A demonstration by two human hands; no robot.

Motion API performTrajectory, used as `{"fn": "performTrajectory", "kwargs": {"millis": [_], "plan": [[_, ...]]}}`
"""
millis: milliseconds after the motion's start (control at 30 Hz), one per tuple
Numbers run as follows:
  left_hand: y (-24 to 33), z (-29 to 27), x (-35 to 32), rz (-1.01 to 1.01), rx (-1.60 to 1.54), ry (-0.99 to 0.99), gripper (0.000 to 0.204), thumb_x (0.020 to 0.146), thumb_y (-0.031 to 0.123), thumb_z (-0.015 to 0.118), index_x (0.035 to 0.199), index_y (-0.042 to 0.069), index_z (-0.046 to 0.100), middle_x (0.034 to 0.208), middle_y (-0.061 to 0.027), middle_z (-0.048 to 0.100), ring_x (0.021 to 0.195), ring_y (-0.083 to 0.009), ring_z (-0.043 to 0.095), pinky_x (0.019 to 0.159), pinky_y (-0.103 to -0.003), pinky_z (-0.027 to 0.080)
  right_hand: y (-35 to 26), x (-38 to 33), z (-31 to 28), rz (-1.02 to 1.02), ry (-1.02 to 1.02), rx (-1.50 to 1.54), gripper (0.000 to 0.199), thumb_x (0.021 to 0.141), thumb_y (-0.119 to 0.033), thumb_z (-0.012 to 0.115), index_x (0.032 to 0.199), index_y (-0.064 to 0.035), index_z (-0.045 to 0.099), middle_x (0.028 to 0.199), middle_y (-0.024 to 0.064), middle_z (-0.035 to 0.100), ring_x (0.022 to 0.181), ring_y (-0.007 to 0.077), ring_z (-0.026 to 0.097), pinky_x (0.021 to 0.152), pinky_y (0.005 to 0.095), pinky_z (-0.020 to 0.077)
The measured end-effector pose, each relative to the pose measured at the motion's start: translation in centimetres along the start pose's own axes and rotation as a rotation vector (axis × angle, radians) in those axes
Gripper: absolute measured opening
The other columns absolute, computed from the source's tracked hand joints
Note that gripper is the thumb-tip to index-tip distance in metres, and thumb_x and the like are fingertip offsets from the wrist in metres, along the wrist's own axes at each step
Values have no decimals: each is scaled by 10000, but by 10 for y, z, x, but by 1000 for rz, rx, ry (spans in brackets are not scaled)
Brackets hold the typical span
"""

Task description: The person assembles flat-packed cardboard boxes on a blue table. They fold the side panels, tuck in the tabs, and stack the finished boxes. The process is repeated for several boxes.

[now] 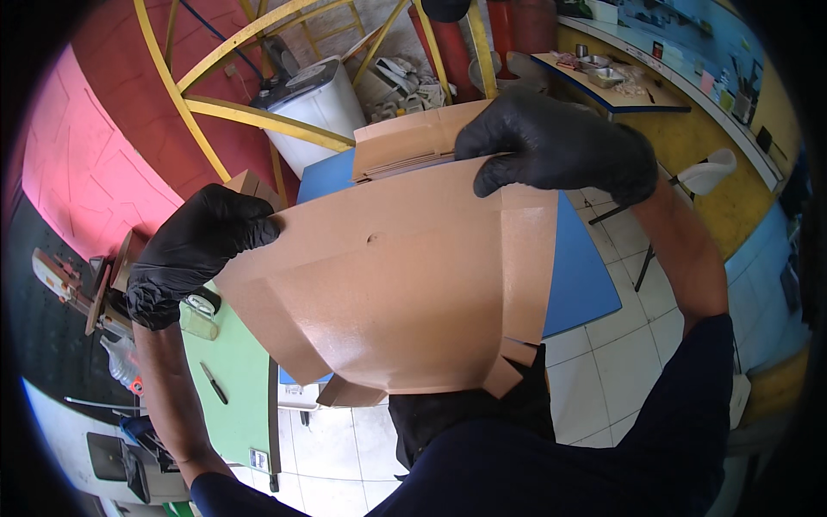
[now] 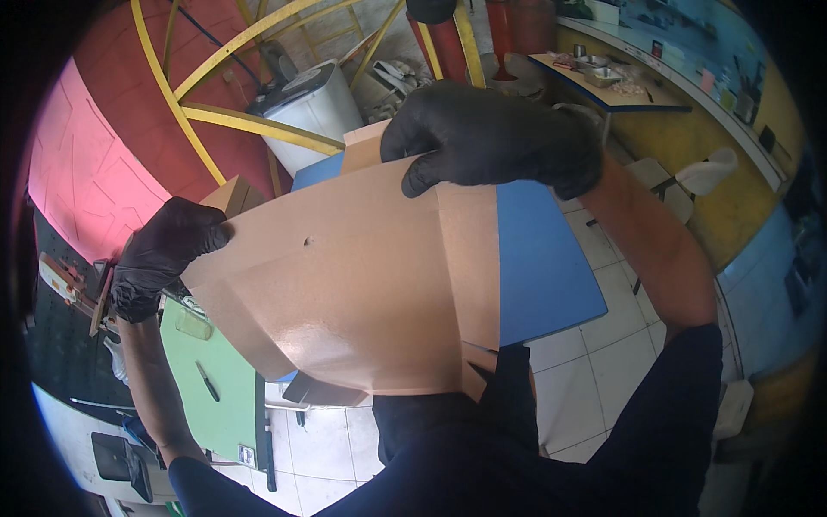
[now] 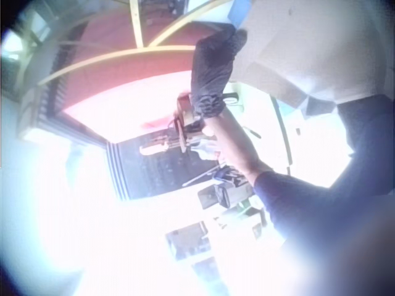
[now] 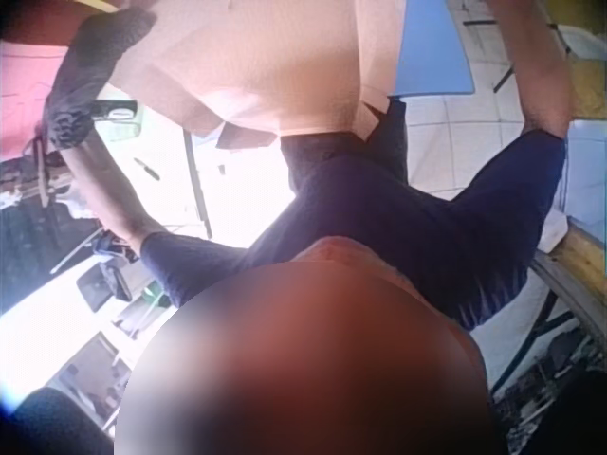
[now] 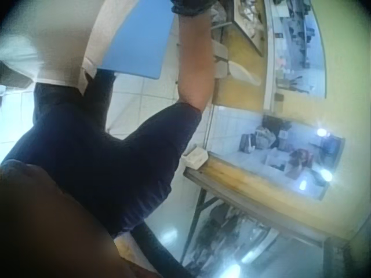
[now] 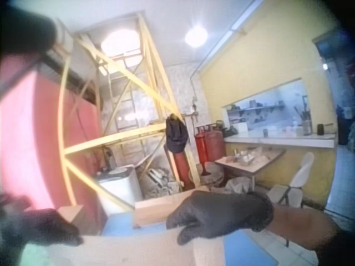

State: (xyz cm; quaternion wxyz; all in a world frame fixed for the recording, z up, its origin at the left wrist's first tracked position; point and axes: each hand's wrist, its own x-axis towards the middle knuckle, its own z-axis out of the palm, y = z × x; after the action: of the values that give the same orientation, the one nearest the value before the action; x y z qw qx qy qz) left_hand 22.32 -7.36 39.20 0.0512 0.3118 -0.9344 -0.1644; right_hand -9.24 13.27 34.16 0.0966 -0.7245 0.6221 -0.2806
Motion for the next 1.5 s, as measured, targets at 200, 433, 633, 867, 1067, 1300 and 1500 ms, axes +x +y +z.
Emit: {"fn": "performTrajectory", "kwargs": {"millis": [200,433,633,867,1067,1300,1500], "plan": [[-46,9,7,57,-145,10,359,937,175,811,1210,-22,685,1073,-95,730,1015,-167,684,925,-296,535,-2,-11,-4,-89,25,108,678,700,-108,914,1320,-22,654,1188,158,686,1167,275,657,974,379,528],[-93,27,22,281,-455,-15,367,995,140,727,1309,-33,648,1196,-117,735,1083,-173,682,990,-315,539,21,-13,30,-305,339,-363,506,799,-67,840,1285,-34,700,1394,150,618,1248,319,615,1045,386,508],[-107,39,34,391,-687,-118,461,991,88,713,1425,-14,593,1292,-78,713,1095,-149,673,988,-317,549,60,3,37,55,710,100,362,867,-139,840,1181,5,729,1383,181,637,1038,192,694,894,353,560],[-67,73,35,349,-461,263,357,898,36,795,1226,-42,677,904,-48,706,801,-82,618,752,-273,539,56,16,45,222,635,238,306,897,-175,819,1135,2,745,1264,134,689,1033,127,681,797,310,551],[-64,68,51,206,-683,379,140,922,81,779,970,-41,731,760,-21,677,661,-84,579,618,-272,471,57,1,15,121,476,584,317,959,-151,745,1257,-47,709,1303,99,690,1045,142,685,866,303,529],[-75,78,71,270,-814,298,116,931,88,771,927,-21,732,752,-22,689,633,-84,598,601,-265,486,67,6,8,-263,339,195,460,1015,-166,671,1451,-65,564,1392,72,651,1289,204,612,1102,360,498],[-76,79,72,220,-839,253,129,936,103,778,937,-19,733,763,-37,702,637,-92,616,605,-259,501,70,29,36,-74,427,664,409,893,-57,793,1281,-76,665,1071,17,724,988,84,662,902,280,552]]}}
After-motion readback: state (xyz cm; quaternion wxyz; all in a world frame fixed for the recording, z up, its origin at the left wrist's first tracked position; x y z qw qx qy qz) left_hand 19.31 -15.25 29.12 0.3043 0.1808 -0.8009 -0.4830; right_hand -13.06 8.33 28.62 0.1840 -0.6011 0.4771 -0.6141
